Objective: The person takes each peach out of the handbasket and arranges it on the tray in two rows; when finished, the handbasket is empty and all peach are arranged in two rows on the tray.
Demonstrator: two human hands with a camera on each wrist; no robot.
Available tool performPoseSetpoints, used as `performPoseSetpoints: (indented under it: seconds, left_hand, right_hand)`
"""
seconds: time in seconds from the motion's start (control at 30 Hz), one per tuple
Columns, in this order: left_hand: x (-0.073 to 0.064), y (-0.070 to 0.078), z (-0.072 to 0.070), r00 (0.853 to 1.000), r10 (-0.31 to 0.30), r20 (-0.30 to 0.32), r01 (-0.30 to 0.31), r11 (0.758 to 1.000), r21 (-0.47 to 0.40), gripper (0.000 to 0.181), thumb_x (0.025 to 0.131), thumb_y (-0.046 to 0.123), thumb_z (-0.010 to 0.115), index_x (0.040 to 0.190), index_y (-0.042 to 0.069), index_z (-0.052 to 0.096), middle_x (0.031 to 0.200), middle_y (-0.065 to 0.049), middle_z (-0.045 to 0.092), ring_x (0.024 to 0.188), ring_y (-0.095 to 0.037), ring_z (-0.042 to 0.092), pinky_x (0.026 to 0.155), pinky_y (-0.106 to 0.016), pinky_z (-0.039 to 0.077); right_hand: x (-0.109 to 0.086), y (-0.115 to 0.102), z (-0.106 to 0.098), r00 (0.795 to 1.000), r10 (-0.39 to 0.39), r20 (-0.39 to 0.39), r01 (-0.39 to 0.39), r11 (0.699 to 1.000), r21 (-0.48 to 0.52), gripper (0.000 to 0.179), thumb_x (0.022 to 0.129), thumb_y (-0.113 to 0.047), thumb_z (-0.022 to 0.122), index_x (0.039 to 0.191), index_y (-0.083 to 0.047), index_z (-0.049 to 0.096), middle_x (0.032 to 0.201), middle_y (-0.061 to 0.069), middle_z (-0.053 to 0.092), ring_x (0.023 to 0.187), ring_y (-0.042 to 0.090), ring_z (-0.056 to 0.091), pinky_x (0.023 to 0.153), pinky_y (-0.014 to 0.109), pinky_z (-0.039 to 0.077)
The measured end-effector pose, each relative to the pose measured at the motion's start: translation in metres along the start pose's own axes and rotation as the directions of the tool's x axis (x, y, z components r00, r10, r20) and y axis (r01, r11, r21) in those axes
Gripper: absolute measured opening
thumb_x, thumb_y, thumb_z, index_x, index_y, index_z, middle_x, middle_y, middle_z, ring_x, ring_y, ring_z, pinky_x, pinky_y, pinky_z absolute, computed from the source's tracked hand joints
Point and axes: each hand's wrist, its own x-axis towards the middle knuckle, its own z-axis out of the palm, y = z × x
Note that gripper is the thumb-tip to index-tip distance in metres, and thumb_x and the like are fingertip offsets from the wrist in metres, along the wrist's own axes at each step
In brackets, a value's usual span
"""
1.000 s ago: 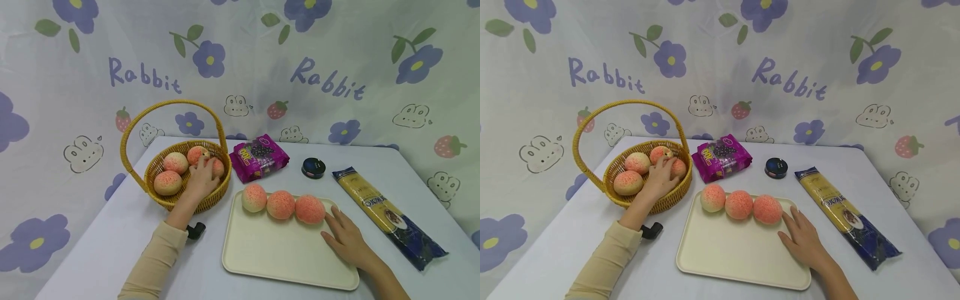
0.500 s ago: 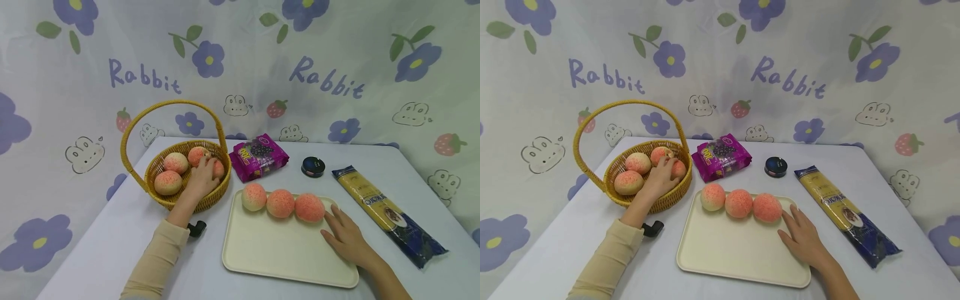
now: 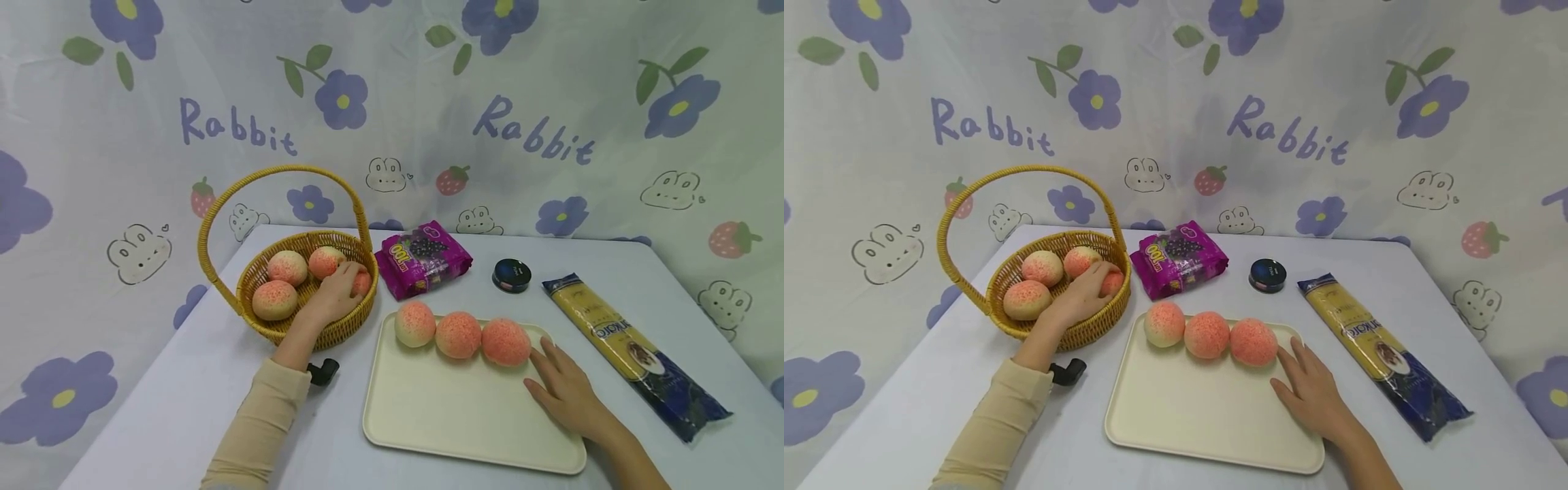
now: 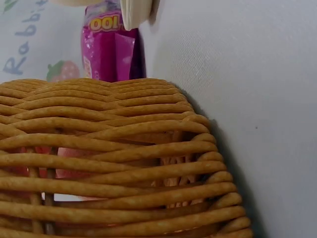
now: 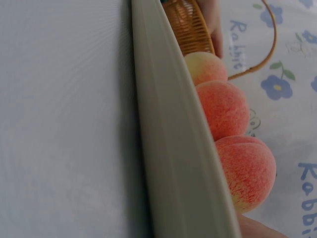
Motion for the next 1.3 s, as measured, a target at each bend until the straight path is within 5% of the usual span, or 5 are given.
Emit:
performPoseSetpoints:
  seconds: [0.3,0.5,0.97,1.3]
  left_hand:
    - [0.000,0.002,0.002,0.999,-0.017,0.037,0.017,1.000,-0.010,0.051,0.083,0.010,0.065,0.130,0.010,0.046,0.135,-0.019,0.032,0.115,-0.046,0.039,0.092,-0.063,0.030]
    - [-0.002,0.001,0.003,0.997,-0.060,0.042,0.062,0.997,-0.047,0.054,0.082,0.006,0.065,0.131,0.012,0.045,0.138,-0.019,0.030,0.111,-0.048,0.041,0.091,-0.058,0.036]
    - [-0.006,-0.002,0.005,0.994,-0.009,-0.107,0.006,1.000,-0.025,0.047,0.077,0.007,0.070,0.122,0.010,0.055,0.127,-0.019,0.043,0.105,-0.041,0.050,0.090,-0.052,0.040]
    - [-0.013,-0.002,0.003,0.989,-0.032,-0.143,0.017,0.994,-0.107,0.045,0.077,0.008,0.070,0.120,0.012,0.056,0.127,-0.017,0.043,0.115,-0.035,0.045,0.093,-0.050,0.038]
  right_hand:
    - [-0.001,-0.001,-0.002,1.000,-0.018,-0.025,0.018,1.000,-0.013,0.053,0.088,-0.027,0.059,0.132,0.000,0.044,0.139,0.030,0.027,0.123,0.051,0.025,0.091,0.067,0.021]
    - [-0.001,-0.001,-0.003,0.999,-0.020,-0.029,0.019,1.000,-0.013,0.053,0.088,-0.027,0.059,0.131,0.000,0.044,0.139,0.030,0.028,0.123,0.051,0.025,0.090,0.068,0.021]
    - [-0.001,-0.001,0.000,0.998,-0.038,-0.043,0.038,0.999,0.000,0.052,0.087,-0.026,0.060,0.130,0.001,0.045,0.138,0.031,0.029,0.122,0.052,0.026,0.091,0.066,0.022]
    - [-0.001,0.001,0.001,0.998,-0.050,-0.049,0.050,0.999,0.000,0.052,0.087,-0.025,0.060,0.129,0.002,0.047,0.137,0.032,0.030,0.122,0.052,0.027,0.091,0.066,0.023]
